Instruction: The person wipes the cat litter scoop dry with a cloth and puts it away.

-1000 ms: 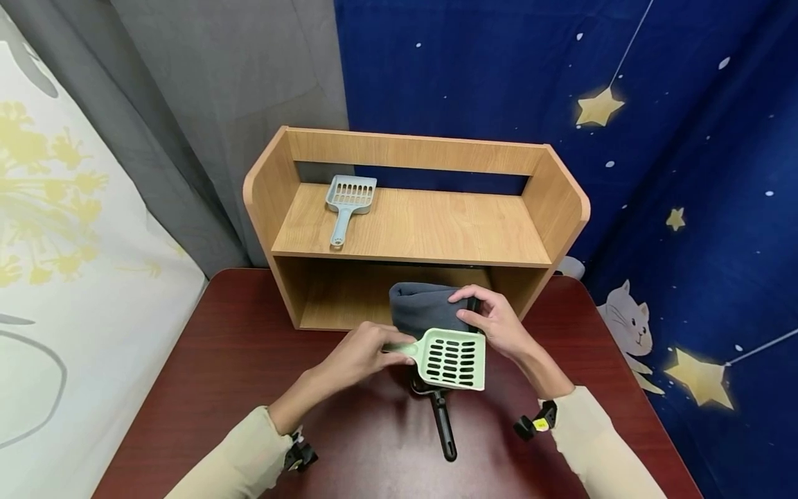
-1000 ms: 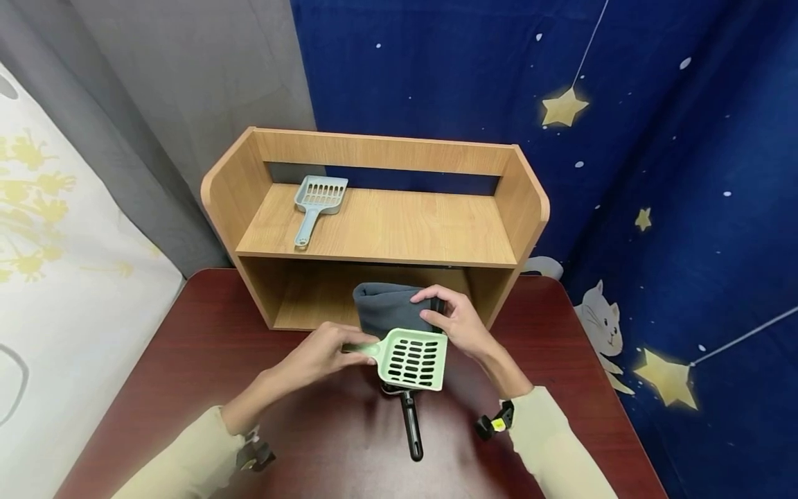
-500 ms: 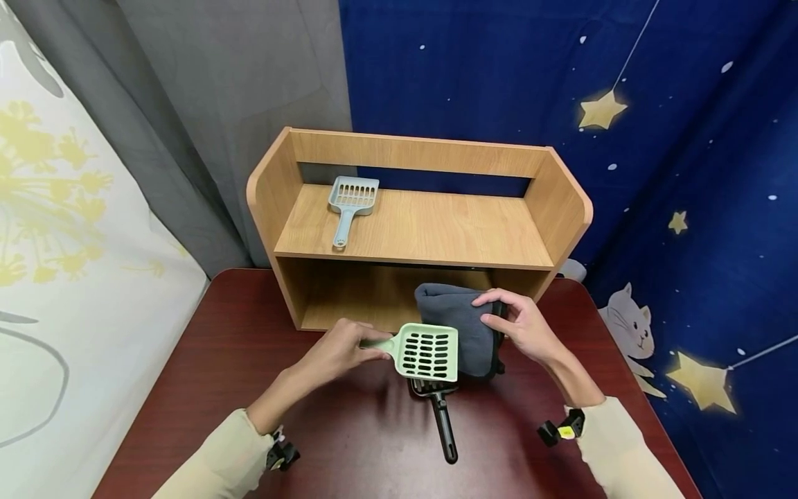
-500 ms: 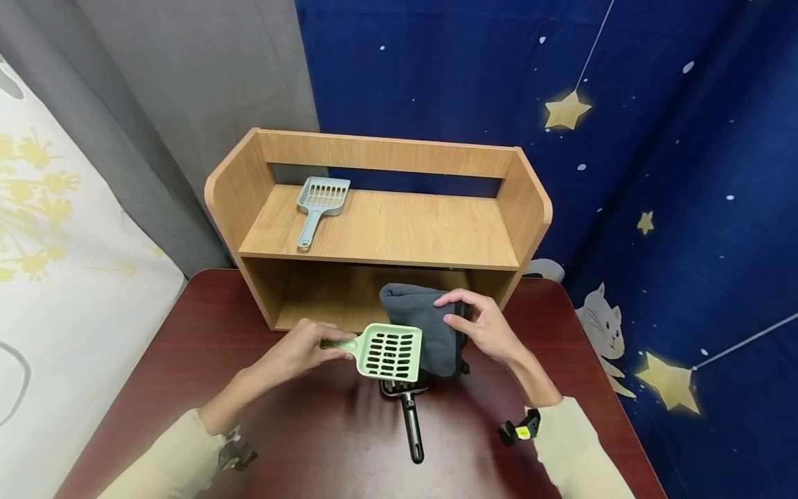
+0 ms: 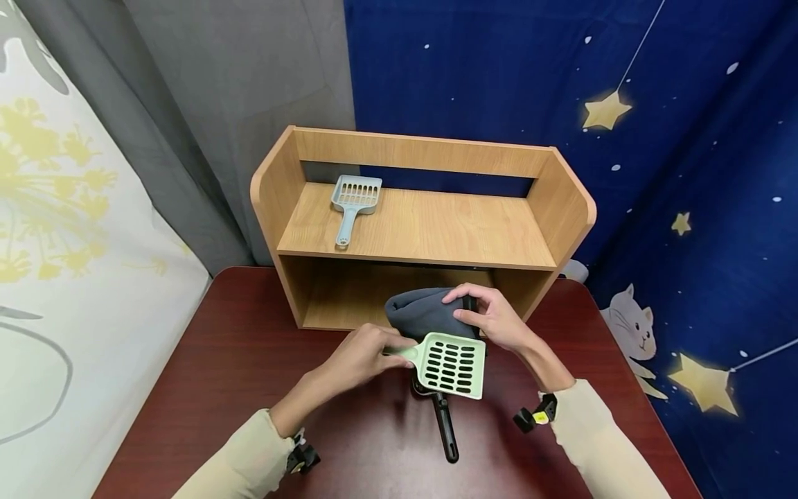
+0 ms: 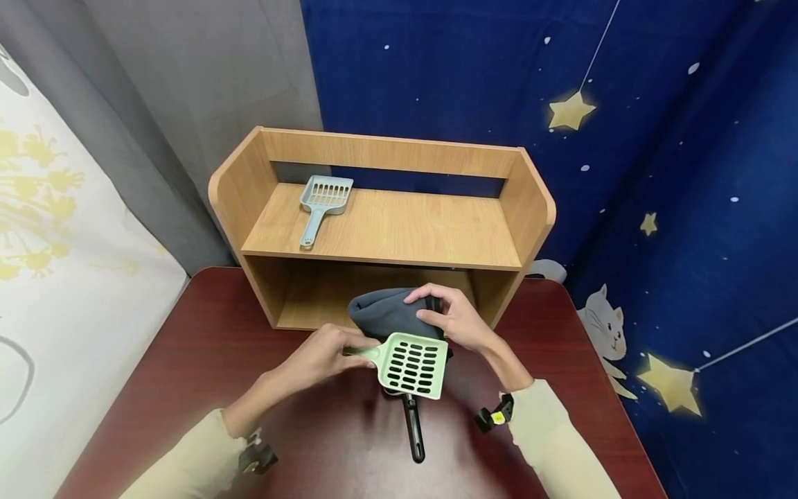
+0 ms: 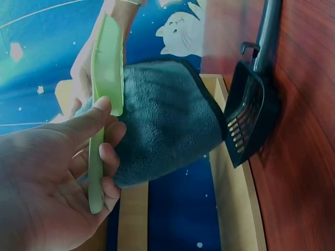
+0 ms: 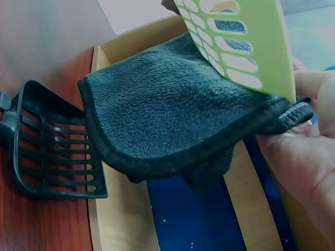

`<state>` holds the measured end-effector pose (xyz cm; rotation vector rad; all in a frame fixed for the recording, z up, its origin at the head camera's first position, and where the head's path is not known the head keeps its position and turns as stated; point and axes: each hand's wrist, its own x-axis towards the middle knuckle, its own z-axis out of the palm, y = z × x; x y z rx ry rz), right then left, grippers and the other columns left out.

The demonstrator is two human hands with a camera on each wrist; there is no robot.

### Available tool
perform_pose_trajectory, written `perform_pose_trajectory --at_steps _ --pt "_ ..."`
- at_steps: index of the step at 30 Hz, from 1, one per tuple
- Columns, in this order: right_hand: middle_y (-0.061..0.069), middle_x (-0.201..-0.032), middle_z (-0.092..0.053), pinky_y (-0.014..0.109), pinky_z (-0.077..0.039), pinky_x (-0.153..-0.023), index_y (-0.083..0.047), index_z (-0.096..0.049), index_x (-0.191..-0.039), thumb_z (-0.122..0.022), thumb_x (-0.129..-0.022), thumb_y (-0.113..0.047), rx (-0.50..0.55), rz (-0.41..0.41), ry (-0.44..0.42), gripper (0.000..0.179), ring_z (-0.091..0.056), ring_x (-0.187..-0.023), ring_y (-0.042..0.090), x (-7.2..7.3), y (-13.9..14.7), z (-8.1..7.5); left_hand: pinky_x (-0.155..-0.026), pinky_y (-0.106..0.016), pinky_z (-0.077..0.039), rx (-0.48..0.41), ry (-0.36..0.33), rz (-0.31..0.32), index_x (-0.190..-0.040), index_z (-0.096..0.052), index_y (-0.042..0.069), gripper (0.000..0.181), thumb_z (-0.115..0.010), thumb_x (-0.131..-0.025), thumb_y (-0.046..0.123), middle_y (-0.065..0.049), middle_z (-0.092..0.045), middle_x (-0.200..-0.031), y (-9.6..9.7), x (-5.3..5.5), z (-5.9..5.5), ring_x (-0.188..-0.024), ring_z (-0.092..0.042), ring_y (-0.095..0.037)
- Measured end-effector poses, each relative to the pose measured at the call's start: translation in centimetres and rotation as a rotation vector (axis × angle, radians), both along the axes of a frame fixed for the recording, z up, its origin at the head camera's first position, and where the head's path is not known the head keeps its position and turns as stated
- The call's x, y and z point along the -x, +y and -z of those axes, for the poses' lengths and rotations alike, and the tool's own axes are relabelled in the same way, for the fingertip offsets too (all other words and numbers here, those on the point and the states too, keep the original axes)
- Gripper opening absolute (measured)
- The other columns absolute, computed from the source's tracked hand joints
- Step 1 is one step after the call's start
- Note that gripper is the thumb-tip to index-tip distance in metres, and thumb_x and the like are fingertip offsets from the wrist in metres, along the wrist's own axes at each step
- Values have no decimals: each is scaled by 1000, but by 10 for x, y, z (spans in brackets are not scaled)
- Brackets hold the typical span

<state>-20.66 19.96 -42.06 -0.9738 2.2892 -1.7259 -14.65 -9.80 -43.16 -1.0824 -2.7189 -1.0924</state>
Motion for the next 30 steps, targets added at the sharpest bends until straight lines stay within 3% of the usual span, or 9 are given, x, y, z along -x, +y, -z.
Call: perform_pose_trajectory --at_steps 7,15,18,21,24,30 --pt "14 -121 -69 26 -56 -83 -3 -73 -120 -68 -100 2 -41 33 -30 21 -65 -105 16 -7 17 -2 -67 -22 -51 2 51 -81 -114 -84 15 31 -89 -83 20 1 -81 -103 -15 -1 9 -87 -72 -6" --pt "11 -128 -70 24 -54 -85 -9 -74 -125 -72 -99 -3 -99 177 -2 26 -63 -102 15 -21 42 -11 -68 -31 -58 56 106 -189 -111 -84 8 31 -90 -83 19 -4 -82 -99 -30 4 10 -86 -76 -16" --pt "9 -125 -72 23 -51 -77 -11 -76 -124 -74 -98 -4 -102 247 35 27 -60 -93 13 -27 44 -18 -67 -32 -58 60 135 -207 -110 -84 8 31 -91 -82 18 -4 -82 -99 -31 5 10 -84 -76 -16" --pt "8 -114 -73 23 -46 -63 -12 -77 -123 -77 -97 -5 -98 305 83 28 -52 -70 9 -34 39 -23 -64 -32 -56 58 166 -227 -108 -84 7 30 -91 -81 16 -5 -82 -99 -31 5 12 -80 -75 -15" --pt "4 -112 -75 24 -44 -59 -15 -77 -123 -78 -96 -8 -114 339 130 28 -48 -63 6 -41 26 -27 -62 -31 -55 62 190 -245 -106 -85 7 29 -92 -80 17 -4 -81 -96 -28 6 14 -77 -73 -14" --pt "4 -120 -77 21 -50 -68 -16 -78 -124 -81 -95 -13 -112 333 87 29 -63 -81 10 -47 -8 -27 -63 -31 -55 42 170 -235 -102 -84 6 25 -92 -81 17 -4 -81 -93 -11 8 15 -77 -75 -18"
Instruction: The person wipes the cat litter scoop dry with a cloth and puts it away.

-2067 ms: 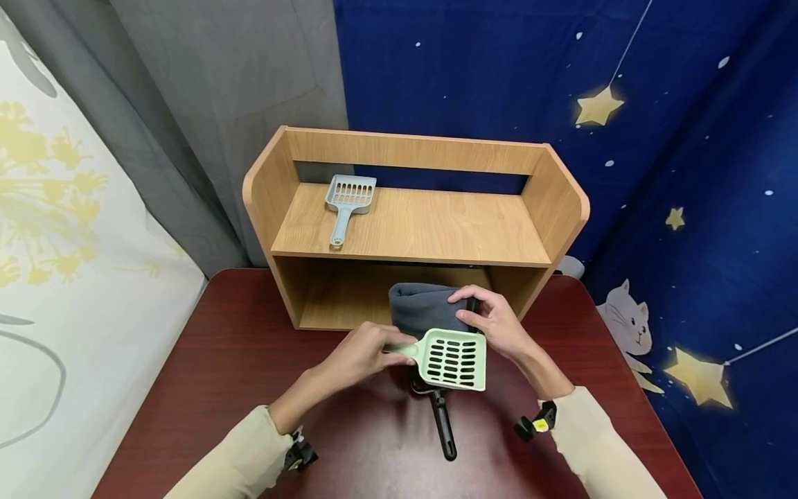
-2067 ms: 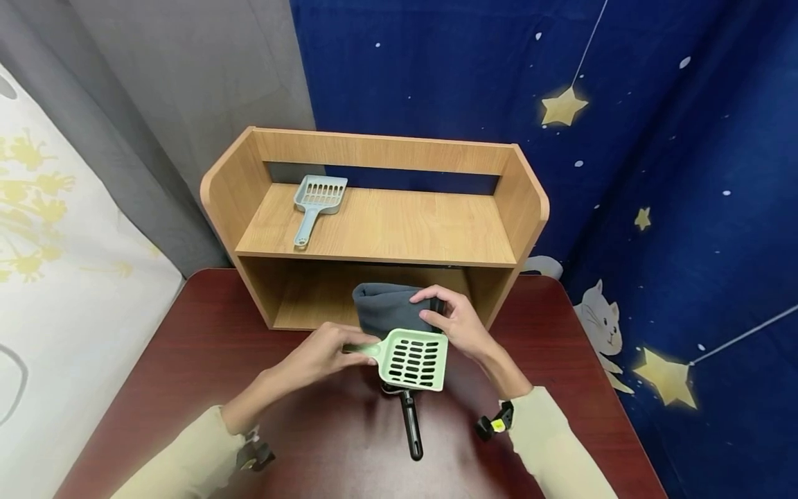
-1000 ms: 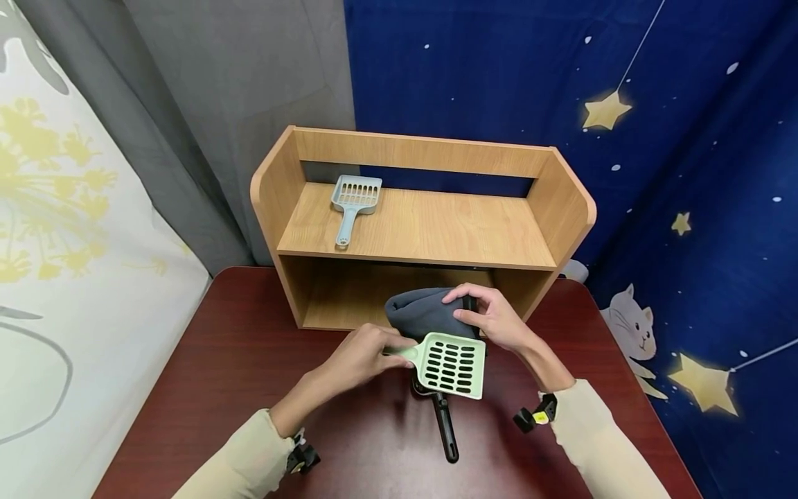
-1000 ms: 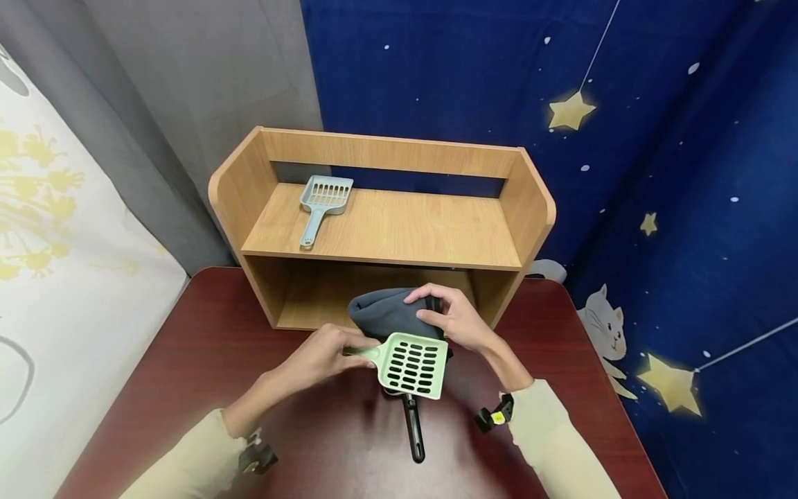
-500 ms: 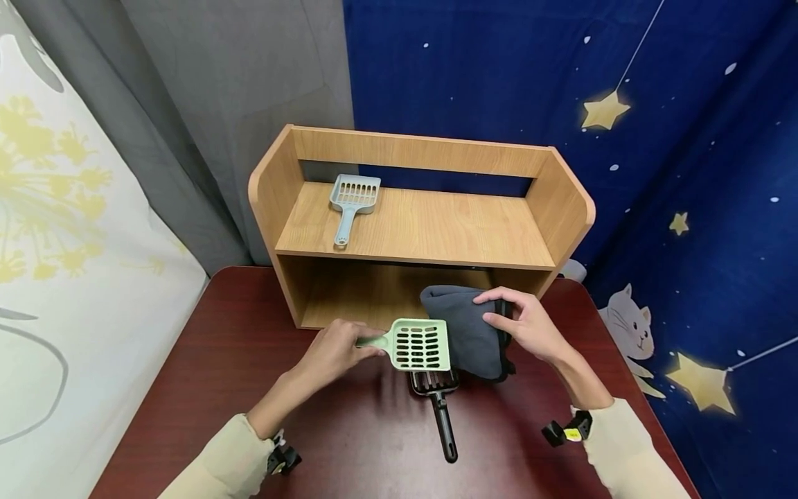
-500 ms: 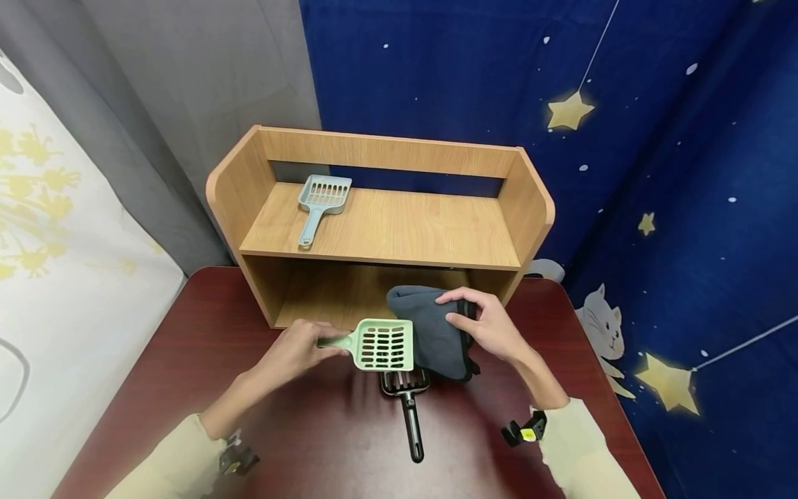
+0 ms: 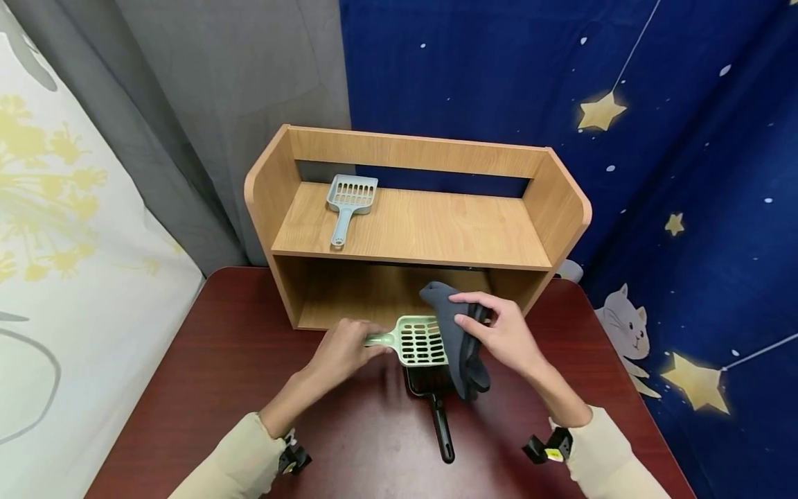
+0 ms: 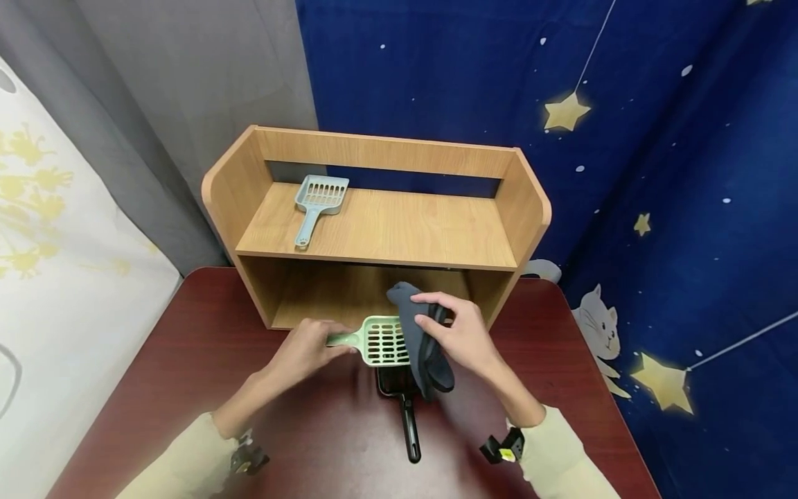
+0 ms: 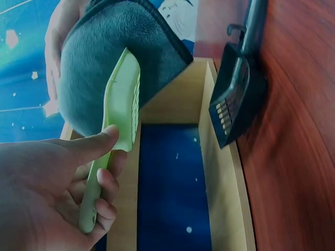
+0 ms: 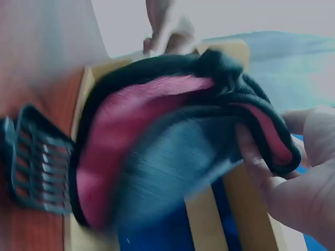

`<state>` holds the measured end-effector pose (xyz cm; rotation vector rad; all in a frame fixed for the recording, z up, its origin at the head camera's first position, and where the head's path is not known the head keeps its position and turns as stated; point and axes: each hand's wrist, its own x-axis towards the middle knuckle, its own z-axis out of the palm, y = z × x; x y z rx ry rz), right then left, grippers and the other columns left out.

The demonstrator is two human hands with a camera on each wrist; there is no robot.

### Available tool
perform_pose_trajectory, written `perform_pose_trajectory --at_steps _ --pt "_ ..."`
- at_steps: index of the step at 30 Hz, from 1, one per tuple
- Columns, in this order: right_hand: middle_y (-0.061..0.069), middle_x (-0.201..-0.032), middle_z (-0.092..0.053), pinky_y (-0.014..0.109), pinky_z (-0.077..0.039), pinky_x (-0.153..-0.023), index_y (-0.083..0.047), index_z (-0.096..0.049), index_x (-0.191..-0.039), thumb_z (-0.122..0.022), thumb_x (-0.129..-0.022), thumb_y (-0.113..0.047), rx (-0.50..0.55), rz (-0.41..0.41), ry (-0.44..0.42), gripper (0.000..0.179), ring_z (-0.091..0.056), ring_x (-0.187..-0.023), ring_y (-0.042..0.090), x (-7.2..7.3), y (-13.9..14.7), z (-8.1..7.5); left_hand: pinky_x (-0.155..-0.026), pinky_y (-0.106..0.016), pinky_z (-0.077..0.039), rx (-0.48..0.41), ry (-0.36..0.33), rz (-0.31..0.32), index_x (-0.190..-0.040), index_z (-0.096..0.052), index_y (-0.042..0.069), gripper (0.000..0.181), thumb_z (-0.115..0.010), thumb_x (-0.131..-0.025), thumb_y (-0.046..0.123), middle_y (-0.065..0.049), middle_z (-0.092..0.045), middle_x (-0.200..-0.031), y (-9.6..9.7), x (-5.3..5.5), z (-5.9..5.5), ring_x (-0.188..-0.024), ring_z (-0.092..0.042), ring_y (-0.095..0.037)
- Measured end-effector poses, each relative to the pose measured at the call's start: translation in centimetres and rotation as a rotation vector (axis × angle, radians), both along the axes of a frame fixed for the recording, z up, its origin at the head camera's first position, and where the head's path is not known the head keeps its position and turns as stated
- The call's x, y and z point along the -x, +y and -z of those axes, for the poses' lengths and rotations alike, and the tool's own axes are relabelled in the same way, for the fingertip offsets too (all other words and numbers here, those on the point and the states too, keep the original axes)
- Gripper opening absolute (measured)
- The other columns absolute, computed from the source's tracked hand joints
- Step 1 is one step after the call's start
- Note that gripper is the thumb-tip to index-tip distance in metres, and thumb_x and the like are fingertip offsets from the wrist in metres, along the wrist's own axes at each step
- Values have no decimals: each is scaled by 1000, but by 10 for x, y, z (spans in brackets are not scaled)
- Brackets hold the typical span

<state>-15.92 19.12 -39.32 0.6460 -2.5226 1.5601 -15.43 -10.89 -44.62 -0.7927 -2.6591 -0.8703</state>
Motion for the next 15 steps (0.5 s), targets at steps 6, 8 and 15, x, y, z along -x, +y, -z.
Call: perform_pose_trajectory --at_steps 6,8,15 --pt "5 -103 -78 23 -49 -65 -16 -80 -123 -85 -90 -16 -84 17 -40 33 -62 -73 11 5 -29 4 -60 -24 -48 -33 -29 7 -99 -83 5 22 -91 -83 16 -2 -80 -89 22 -1 -4 -69 -64 -8" --pt "6 -101 -79 25 -48 -65 -17 -81 -122 -86 -88 -16 -150 29 -21 34 -61 -74 12 7 -35 5 -59 -24 -47 -23 -20 -8 -98 -82 6 21 -91 -83 18 -1 -79 -87 26 -1 -6 -68 -62 -8" --pt "10 -116 -79 46 -56 -93 -12 -81 -118 -85 -86 -8 -348 -24 112 33 -73 -111 29 8 -41 14 -58 -29 -49 15 32 -74 -98 -82 9 21 -91 -83 22 0 -79 -89 29 -7 -8 -69 -68 -13"
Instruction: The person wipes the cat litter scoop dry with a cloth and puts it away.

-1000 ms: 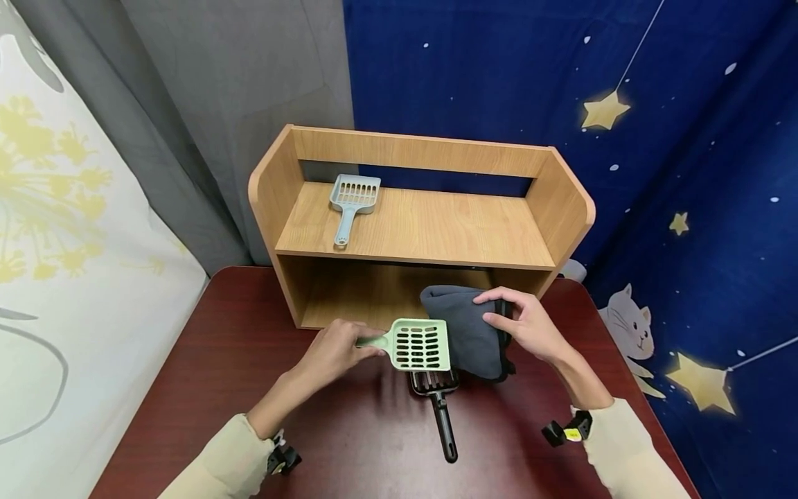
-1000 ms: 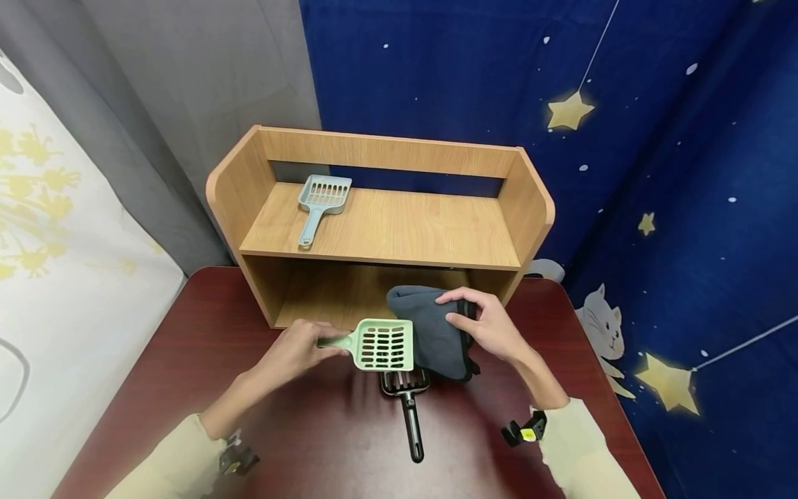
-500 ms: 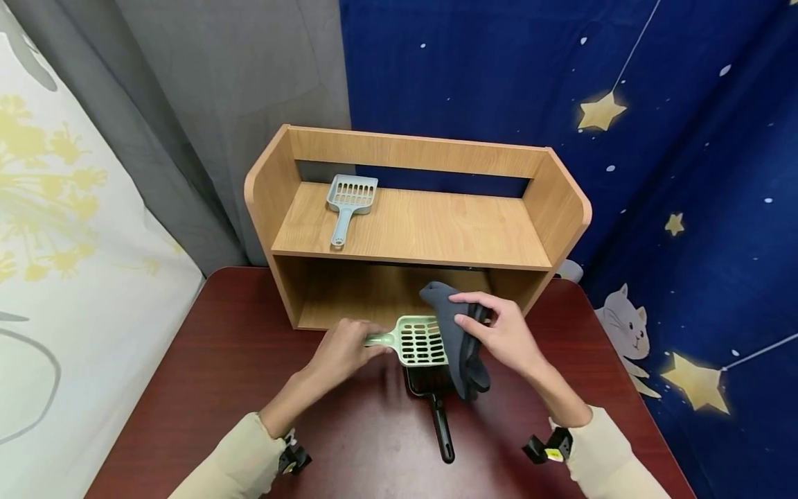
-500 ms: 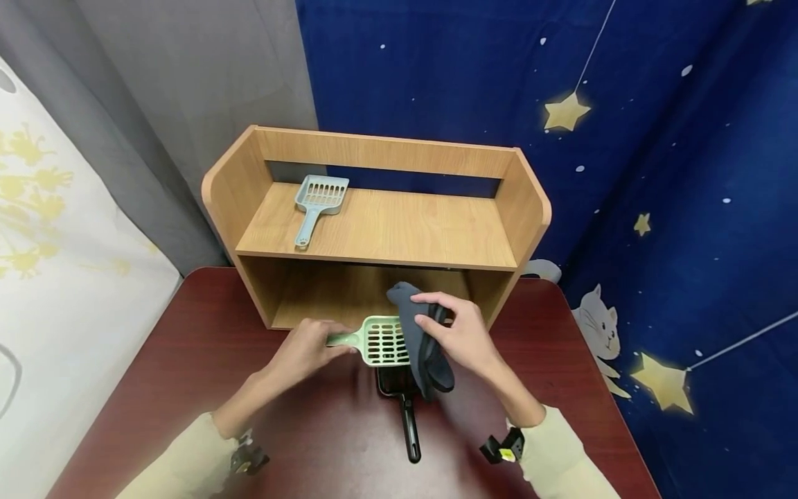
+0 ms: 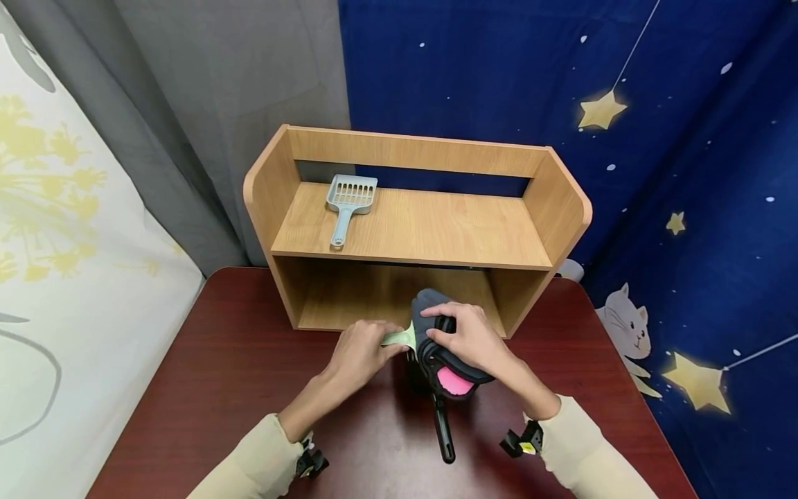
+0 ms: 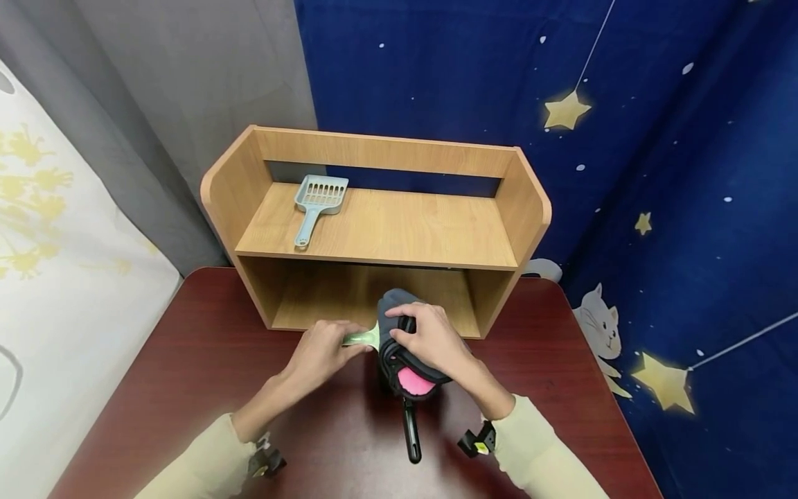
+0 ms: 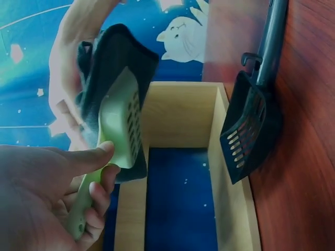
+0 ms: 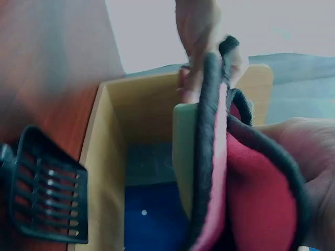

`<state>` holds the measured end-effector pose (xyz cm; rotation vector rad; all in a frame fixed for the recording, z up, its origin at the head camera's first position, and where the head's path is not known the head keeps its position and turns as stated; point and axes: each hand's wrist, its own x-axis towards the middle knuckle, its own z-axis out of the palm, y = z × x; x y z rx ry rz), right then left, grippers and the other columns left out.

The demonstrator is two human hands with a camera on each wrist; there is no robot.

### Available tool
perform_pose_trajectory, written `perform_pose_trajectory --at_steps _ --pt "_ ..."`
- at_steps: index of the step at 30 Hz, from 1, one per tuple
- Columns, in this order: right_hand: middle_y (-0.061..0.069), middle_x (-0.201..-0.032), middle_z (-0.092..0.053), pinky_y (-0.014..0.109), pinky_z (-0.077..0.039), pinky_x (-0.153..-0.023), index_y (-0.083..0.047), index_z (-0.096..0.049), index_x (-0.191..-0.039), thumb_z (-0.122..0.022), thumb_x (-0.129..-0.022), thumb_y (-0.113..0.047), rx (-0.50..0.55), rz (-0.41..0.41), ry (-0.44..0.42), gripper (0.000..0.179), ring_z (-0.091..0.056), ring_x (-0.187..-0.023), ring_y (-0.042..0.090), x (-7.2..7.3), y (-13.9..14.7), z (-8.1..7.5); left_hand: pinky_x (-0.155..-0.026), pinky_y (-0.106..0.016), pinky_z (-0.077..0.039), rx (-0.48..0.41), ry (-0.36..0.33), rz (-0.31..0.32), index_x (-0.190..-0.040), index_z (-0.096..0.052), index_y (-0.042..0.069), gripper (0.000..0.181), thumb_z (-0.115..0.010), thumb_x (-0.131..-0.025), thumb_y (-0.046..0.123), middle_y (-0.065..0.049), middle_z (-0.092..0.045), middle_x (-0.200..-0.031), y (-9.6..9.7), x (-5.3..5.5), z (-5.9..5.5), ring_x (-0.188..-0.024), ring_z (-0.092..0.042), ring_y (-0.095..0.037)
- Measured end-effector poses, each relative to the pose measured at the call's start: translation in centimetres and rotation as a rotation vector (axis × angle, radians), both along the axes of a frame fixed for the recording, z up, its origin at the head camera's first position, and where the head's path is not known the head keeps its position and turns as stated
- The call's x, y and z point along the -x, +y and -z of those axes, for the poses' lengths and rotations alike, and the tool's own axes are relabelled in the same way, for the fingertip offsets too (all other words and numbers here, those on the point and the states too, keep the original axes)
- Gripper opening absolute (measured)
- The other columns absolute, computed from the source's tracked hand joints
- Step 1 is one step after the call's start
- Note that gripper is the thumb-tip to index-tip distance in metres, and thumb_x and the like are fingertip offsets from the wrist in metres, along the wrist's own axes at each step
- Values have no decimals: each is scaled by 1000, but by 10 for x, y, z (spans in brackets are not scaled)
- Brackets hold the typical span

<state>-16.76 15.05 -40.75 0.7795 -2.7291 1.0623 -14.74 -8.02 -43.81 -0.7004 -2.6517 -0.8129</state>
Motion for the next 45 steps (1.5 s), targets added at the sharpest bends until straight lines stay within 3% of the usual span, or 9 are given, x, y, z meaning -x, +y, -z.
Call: perform_pose_trajectory --at_steps 4,9,14,18,25,34,38,41,45 --pt "8 -114 -79 49 -55 -95 -12 -82 -116 -85 -86 -7 -65 -41 20 31 -74 -111 30 0 8 3 -60 -32 -53 -2 15 -10 -100 -83 9 24 -91 -82 21 -1 -81 -94 -3 -1 1 -74 -73 -16" --pt "8 -108 -79 42 -55 -87 -12 -83 -113 -84 -84 -6 -125 -3 47 30 -74 -101 25 2 23 -3 -60 -33 -53 -9 30 -4 -103 -84 8 26 -92 -81 21 -3 -81 -96 -7 -1 1 -76 -74 -17" --pt "8 -110 -79 33 -53 -79 -15 -83 -114 -85 -84 -5 -56 41 12 32 -70 -97 21 2 28 -7 -60 -33 -53 -18 36 5 -104 -83 6 28 -92 -82 21 -4 -81 -97 -10 -1 2 -75 -73 -16" --pt "6 -114 -79 39 -55 -89 -19 -82 -116 -85 -85 -8 -6 37 -2 33 -73 -107 23 0 18 -1 -63 -35 -55 -9 7 9 -103 -84 9 27 -92 -82 23 -2 -81 -95 -5 -2 3 -78 -74 -16" --pt "5 -115 -80 40 -57 -87 -22 -82 -116 -86 -86 -10 60 46 17 33 -74 -108 25 -3 2 4 -62 -33 -55 -1 15 6 -102 -83 10 26 -91 -83 26 0 -80 -95 6 -3 5 -78 -74 -16" --pt "1 -111 -80 45 -57 -91 -19 -82 -113 -85 -85 -7 5 6 54 31 -75 -109 26 -2 12 1 -67 -38 -58 -54 77 1 -103 -82 9 26 -89 -83 25 -1 -80 -97 3 -7 4 -85 -76 -19" --pt "3 -112 -80 46 -56 -92 -17 -82 -112 -85 -84 -4 -17 42 60 31 -74 -110 26 -2 25 -4 -68 -40 -58 -62 83 -2 -106 -82 7 29 -88 -84 25 -3 -81 -98 -1 -6 2 -87 -76 -21" --pt "3 -112 -80 40 -56 -87 -17 -82 -111 -85 -84 -3 -27 84 62 31 -73 -103 21 -3 35 -9 -68 -41 -59 -64 81 -12 -108 -82 7 30 -88 -84 26 -4 -81 -99 -3 -5 2 -88 -77 -22" --pt "1 -108 -79 29 -49 -73 -19 -81 -113 -84 -86 -4 26 118 20 31 -64 -80 11 -3 46 -14 -68 -41 -59 -70 82 -21 -106 -82 7 30 -90 -82 24 -5 -81 -98 -7 -5 4 -86 -77 -22"
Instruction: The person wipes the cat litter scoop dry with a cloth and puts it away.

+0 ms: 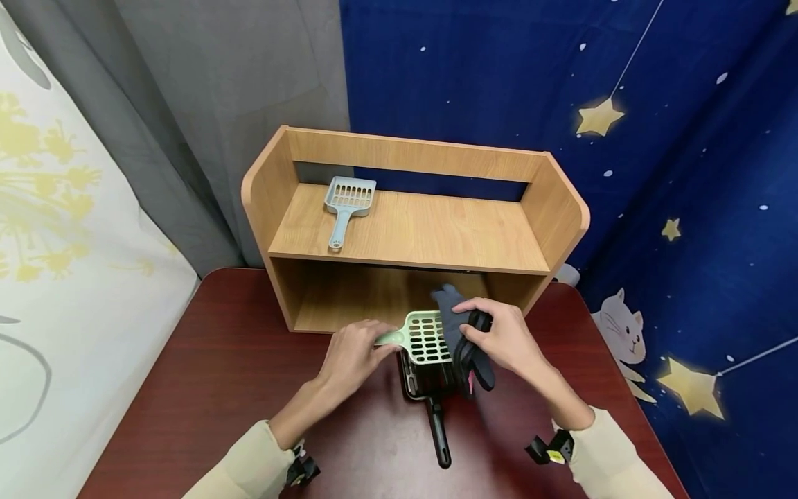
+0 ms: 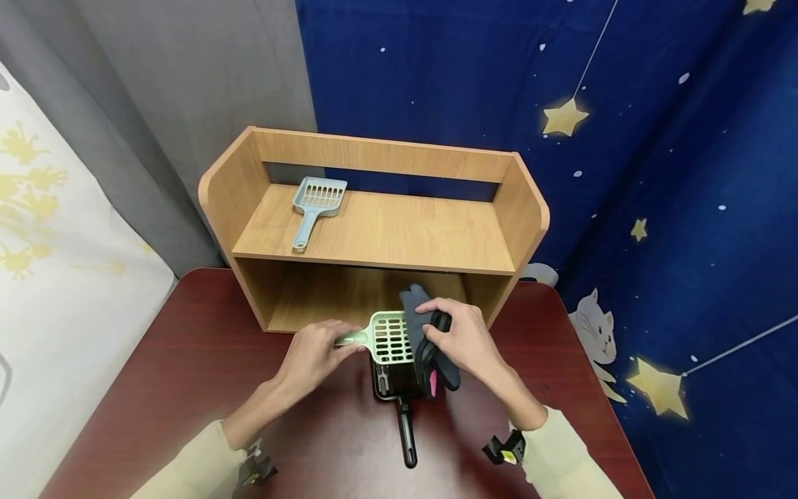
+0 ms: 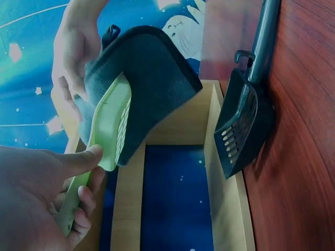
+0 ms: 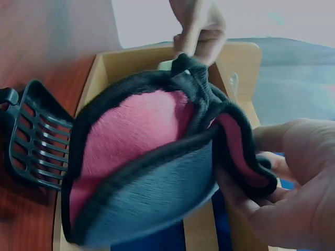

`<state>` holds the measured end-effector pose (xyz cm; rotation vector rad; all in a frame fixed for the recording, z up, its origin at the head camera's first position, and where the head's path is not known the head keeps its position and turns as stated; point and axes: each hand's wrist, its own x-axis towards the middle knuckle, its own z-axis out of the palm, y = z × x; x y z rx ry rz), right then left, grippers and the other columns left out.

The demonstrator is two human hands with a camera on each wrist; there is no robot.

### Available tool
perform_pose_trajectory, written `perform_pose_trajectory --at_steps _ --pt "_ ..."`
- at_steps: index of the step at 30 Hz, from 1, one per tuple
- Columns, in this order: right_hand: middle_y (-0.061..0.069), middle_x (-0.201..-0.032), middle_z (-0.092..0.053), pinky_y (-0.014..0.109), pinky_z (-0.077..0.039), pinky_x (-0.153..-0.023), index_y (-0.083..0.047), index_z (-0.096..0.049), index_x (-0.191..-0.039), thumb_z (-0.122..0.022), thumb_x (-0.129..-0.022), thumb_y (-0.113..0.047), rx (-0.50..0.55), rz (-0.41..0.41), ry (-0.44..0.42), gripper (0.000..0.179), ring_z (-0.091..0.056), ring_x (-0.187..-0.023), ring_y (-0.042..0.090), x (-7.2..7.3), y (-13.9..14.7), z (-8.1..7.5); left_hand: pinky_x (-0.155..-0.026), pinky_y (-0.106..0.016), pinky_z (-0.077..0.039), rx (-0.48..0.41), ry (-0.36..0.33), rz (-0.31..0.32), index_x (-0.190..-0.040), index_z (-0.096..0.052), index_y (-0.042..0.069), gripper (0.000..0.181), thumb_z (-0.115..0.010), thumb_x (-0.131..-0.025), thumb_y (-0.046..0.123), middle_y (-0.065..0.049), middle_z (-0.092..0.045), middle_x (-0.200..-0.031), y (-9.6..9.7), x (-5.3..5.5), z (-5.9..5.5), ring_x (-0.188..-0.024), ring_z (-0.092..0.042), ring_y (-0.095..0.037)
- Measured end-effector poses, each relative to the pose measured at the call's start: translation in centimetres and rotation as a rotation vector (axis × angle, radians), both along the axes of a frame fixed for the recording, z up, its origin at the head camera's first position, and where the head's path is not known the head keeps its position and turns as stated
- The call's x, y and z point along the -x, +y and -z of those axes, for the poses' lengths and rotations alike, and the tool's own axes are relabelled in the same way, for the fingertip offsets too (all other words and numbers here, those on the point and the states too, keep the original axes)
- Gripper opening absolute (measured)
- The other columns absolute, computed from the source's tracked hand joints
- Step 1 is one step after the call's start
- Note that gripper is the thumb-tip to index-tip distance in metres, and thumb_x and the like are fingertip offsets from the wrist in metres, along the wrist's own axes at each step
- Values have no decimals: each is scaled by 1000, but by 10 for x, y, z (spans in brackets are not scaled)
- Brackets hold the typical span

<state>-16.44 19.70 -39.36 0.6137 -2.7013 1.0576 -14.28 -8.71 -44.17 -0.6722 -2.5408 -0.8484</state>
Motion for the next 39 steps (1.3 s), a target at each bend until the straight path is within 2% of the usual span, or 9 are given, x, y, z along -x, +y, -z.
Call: perform_pose_trajectory --at_steps 3,5,8,10,12,16,23,31,39 --pt "0 -112 -78 25 -47 -78 -20 -80 -116 -81 -90 -4 106 0 -67 31 -64 -87 11 1 8 0 -65 -39 -58 2 5 -2 -104 -82 6 30 -91 -81 23 -6 -81 -97 -3 1 1 -82 -76 -21" --pt "2 -119 -76 23 -48 -87 -17 -79 -117 -80 -92 -4 202 -10 -126 29 -65 -103 12 3 14 1 -64 -37 -58 4 10 -2 -103 -82 7 30 -92 -80 22 -5 -81 -96 -5 2 2 -80 -76 -20" --pt "10 -112 -73 26 -57 -80 -6 -74 -123 -77 -96 -4 396 -58 -249 27 -69 -93 14 4 23 3 -64 -37 -58 -1 18 -3 -102 -82 7 30 -94 -78 20 -6 -80 -95 -7 3 1 -78 -76 -20" --pt "10 -105 -69 29 -60 -72 -1 -70 -126 -76 -97 -5 515 -81 -315 30 -70 -82 14 5 28 4 -64 -37 -58 -5 24 -4 -101 -82 7 29 -94 -77 18 -5 -80 -94 -8 4 1 -78 -76 -20" --pt "10 -102 -67 32 -62 -69 3 -67 -128 -75 -97 -4 617 -108 -362 33 -71 -80 14 6 34 6 -64 -38 -58 -13 30 -3 -100 -81 8 28 -95 -76 15 -4 -80 -93 -10 5 0 -78 -75 -20" --pt "8 -109 -68 32 -62 -76 1 -67 -126 -73 -95 5 787 -166 -417 32 -72 -92 18 10 42 13 -65 -37 -57 -27 46 7 -99 -80 10 29 -96 -75 12 -2 -79 -92 -13 5 1 -78 -73 -18" --pt "7 -112 -66 31 -62 -78 -8 -68 -122 -51 -98 20 1086 -344 -505 41 -70 -99 18 18 44 29 -65 -31 -54 -104 99 75 -100 -81 10 31 -96 -74 9 1 -78 -90 -12 6 3 -77 -65 -13" --pt "10 -116 -66 32 -62 -83 -6 -60 -127 -34 -100 17 1314 -571 -617 44 -72 -102 22 23 22 40 -71 -28 -56 -260 126 206 -105 -82 7 32 -94 -76 10 1 -79 -94 1 4 4 -85 -67 -12" --pt "7 -103 -69 27 -61 -79 -6 -60 -126 -52 -98 9 1345 -616 -675 33 -74 -93 18 25 5 46 -73 -23 -54 -274 146 284 -110 -82 9 31 -91 -81 13 2 -79 -94 13 1 3 -87 -67 -12"
